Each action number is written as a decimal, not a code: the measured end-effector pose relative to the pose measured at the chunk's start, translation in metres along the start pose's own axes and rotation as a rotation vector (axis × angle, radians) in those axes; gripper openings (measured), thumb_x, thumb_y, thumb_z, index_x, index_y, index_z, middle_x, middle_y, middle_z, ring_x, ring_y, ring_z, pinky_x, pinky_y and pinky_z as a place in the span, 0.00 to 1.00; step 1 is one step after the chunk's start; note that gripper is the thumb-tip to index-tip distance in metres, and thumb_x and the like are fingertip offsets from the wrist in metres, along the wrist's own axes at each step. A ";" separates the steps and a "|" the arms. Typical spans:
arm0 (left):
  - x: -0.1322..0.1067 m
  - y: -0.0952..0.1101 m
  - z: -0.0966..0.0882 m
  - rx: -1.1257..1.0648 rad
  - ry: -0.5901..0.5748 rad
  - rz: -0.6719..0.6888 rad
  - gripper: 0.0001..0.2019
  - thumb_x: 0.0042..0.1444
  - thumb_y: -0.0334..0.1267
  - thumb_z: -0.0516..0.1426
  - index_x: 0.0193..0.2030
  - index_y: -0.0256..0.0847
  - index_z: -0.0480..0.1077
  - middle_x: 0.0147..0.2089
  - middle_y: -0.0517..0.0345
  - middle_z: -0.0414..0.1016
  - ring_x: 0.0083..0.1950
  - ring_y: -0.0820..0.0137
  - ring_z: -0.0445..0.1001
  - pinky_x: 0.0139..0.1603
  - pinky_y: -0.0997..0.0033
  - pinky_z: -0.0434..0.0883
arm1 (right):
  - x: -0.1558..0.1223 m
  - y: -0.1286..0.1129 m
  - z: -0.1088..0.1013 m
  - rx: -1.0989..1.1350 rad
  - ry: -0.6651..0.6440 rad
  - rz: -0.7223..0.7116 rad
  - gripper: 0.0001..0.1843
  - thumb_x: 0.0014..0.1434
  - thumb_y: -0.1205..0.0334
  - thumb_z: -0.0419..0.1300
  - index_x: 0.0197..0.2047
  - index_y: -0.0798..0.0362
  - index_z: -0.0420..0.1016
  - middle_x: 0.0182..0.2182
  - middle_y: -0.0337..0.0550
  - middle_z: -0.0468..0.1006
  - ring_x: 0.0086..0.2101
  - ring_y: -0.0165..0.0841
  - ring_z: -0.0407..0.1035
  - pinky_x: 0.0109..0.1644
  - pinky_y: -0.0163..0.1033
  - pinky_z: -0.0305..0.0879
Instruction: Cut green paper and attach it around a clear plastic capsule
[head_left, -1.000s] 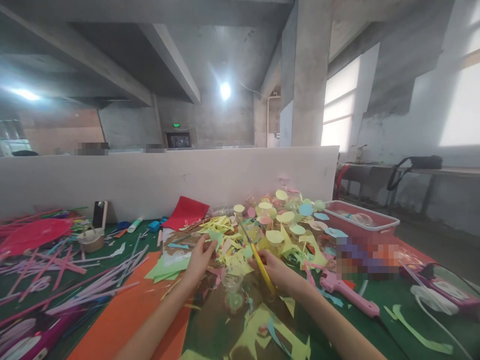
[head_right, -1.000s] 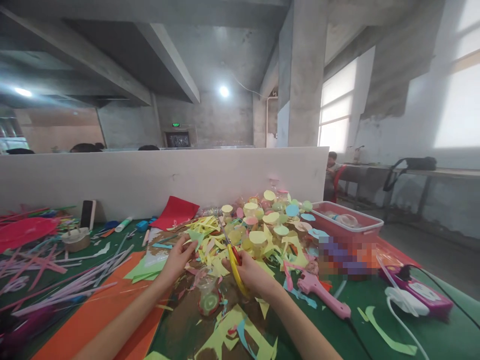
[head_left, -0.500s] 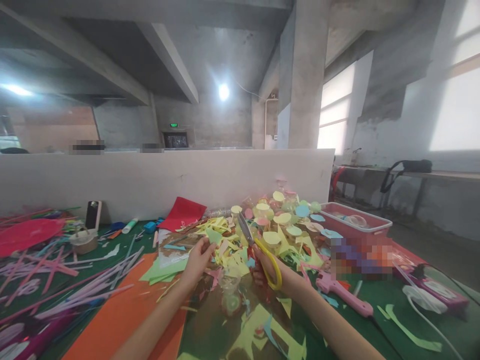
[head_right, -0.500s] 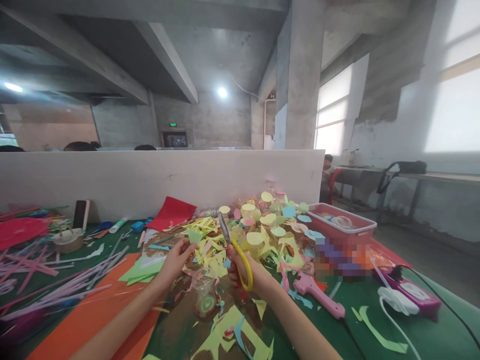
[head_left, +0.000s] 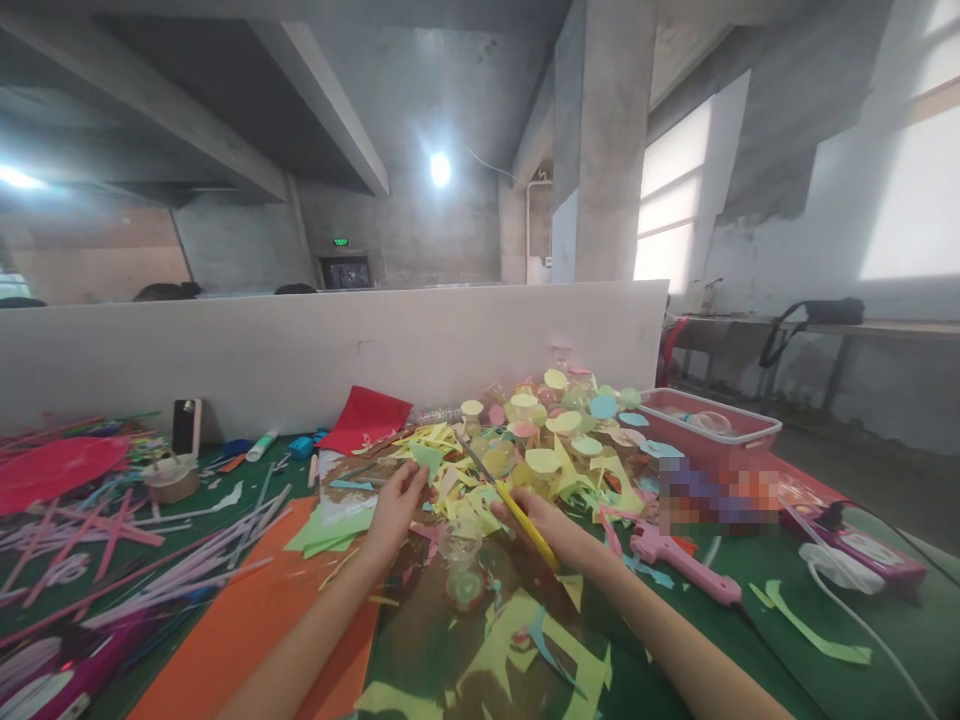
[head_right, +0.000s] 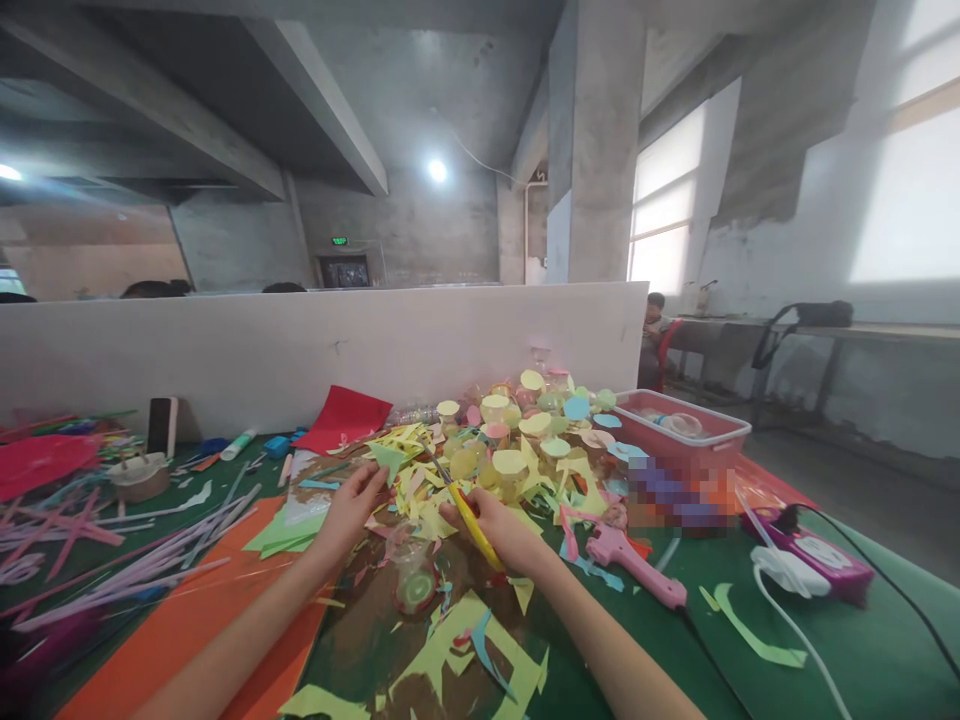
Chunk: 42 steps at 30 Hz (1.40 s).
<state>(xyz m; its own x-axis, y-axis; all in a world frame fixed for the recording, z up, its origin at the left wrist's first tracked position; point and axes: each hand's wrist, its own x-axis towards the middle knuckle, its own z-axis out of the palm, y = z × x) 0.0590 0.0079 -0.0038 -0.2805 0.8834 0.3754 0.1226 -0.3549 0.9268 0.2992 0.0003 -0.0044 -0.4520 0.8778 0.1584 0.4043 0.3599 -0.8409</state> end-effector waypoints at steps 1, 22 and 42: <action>-0.001 0.000 0.001 0.001 0.002 0.004 0.22 0.44 0.59 0.63 0.28 0.40 0.65 0.25 0.66 0.65 0.26 0.74 0.68 0.29 0.74 0.68 | 0.000 -0.002 0.000 -0.019 -0.014 0.019 0.27 0.56 0.33 0.56 0.33 0.52 0.65 0.27 0.38 0.69 0.29 0.33 0.64 0.33 0.37 0.58; -0.013 0.011 0.015 -0.028 -0.001 -0.033 0.20 0.40 0.55 0.65 0.31 0.40 0.71 0.28 0.61 0.72 0.31 0.70 0.72 0.36 0.70 0.71 | -0.004 -0.009 0.000 -0.161 -0.127 0.030 0.26 0.56 0.35 0.57 0.30 0.53 0.66 0.24 0.34 0.67 0.25 0.28 0.59 0.27 0.34 0.50; -0.022 0.012 0.019 -0.008 0.023 0.000 0.19 0.47 0.56 0.63 0.29 0.40 0.70 0.26 0.61 0.69 0.31 0.70 0.68 0.34 0.74 0.65 | -0.003 -0.010 0.002 -0.131 -0.109 -0.014 0.27 0.56 0.35 0.58 0.28 0.53 0.66 0.22 0.33 0.65 0.24 0.27 0.58 0.26 0.33 0.49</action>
<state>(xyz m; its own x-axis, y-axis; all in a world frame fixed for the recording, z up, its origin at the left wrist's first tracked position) 0.0851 -0.0103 -0.0008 -0.3019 0.8764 0.3752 0.1151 -0.3571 0.9269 0.2949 -0.0069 0.0025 -0.5390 0.8356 0.1063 0.4945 0.4161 -0.7631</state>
